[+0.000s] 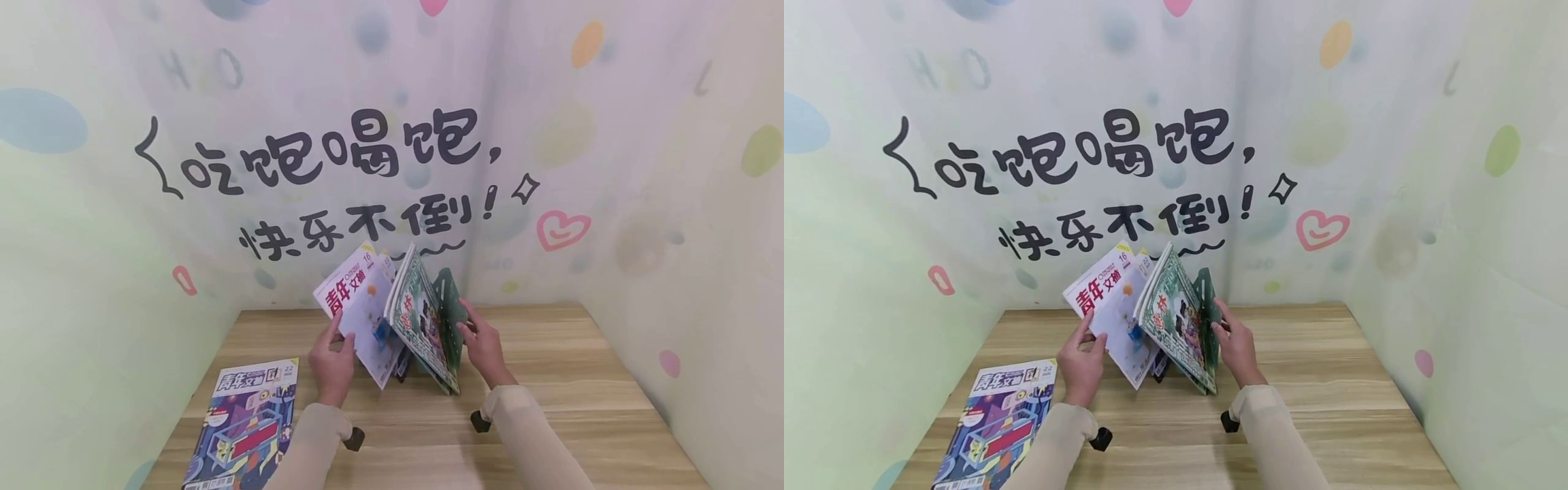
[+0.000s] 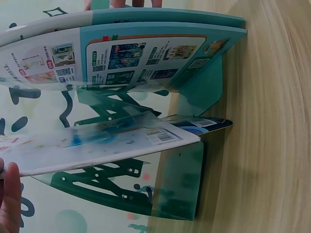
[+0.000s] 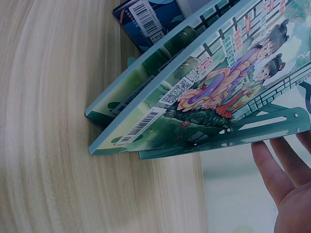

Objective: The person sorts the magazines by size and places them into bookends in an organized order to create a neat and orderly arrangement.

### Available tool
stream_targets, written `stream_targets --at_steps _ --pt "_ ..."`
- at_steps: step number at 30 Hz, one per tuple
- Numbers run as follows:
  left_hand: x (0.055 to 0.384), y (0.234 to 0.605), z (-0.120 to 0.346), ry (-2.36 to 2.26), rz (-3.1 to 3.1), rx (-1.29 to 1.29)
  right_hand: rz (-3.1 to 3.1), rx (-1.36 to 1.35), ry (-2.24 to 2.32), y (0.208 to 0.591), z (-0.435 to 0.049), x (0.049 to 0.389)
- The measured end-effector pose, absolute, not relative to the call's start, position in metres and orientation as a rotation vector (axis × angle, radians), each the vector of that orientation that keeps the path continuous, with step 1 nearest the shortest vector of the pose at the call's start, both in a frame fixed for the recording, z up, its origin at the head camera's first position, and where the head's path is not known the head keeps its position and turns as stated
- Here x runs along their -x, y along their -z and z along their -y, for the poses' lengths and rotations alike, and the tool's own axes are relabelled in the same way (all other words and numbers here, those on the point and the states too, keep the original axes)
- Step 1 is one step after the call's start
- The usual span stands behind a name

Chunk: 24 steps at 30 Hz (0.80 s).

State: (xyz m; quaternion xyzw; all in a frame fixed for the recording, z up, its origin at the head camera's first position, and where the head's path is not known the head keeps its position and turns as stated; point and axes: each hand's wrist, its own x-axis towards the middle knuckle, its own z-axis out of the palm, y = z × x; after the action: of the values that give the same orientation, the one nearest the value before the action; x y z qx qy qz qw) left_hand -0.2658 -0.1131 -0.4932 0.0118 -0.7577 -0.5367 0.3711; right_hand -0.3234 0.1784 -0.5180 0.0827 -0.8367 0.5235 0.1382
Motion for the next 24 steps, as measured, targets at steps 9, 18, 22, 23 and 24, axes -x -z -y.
stream_targets --at_steps 9,18,22,23,24 --pt "0.267 0.482 0.108 1.283 1.948 -0.011 2.415 -0.243 -1.51 0.518 -0.179 0.324" --pt "0.274 0.486 0.102 1.314 1.923 0.021 2.405 -0.257 -1.488 0.518 -0.179 0.325" --pt "0.276 0.489 0.098 1.342 1.929 0.043 2.407 -0.252 -1.488 0.519 -0.179 0.325" --pt "0.277 0.49 0.097 1.349 1.93 0.052 2.409 -0.249 -1.49 0.519 -0.179 0.325" --pt "0.277 0.491 0.096 1.355 1.933 0.06 2.411 -0.249 -1.49 0.518 -0.179 0.324"
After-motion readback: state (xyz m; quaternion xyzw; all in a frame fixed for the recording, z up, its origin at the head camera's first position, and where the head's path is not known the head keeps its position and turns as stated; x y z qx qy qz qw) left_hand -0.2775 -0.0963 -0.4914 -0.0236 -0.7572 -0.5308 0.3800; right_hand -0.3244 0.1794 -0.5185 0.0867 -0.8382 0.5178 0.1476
